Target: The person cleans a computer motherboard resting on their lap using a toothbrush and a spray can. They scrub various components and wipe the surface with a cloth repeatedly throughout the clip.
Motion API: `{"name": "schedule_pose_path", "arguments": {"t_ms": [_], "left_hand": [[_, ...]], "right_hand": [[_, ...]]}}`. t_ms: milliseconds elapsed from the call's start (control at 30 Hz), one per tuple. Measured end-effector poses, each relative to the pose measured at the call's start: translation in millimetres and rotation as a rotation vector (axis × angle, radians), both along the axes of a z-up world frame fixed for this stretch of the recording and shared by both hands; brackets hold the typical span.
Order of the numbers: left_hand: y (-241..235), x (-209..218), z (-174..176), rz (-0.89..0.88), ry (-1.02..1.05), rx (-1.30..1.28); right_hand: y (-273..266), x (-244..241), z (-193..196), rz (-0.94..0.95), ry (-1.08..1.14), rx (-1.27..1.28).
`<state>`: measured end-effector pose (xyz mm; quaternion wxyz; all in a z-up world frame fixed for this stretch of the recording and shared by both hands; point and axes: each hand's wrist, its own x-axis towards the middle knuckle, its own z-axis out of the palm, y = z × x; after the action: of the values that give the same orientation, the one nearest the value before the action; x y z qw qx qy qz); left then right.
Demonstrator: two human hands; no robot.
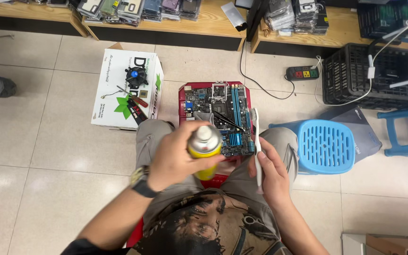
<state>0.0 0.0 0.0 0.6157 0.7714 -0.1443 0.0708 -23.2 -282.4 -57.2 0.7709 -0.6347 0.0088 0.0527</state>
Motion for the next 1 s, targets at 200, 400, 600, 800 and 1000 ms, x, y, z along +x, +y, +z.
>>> {"name": "schedule_pose_path", "arguments": {"t_ms": [200,400,600,800,1000], "left_hand": [[-47.1,3.9,2.3,-0.066,0.135,-0.058],[-59.4,6.6,0.1,0.022,-0.066,0.046],[-60.1,13.4,-3.5,0.005,-0.241,0.108],[-64.5,22.0,-4.2,-0.011,-0.232,0.325],[-67.4,28.0,4.7,0.028,-0.324,0.36]], "right_hand": [[8.6,-24.3,36.9,0.0,0.024,0.054],[7.9,-37.3,49.3,0.053,0.035,0.068],[10.0,-36.9,54.9,0.083,0.127,-0.049],[9.5,-36.7,63.4,0.053,0.192,0.008],[8.9,-35.4,69.4,0.041,0.221,0.123]]}}
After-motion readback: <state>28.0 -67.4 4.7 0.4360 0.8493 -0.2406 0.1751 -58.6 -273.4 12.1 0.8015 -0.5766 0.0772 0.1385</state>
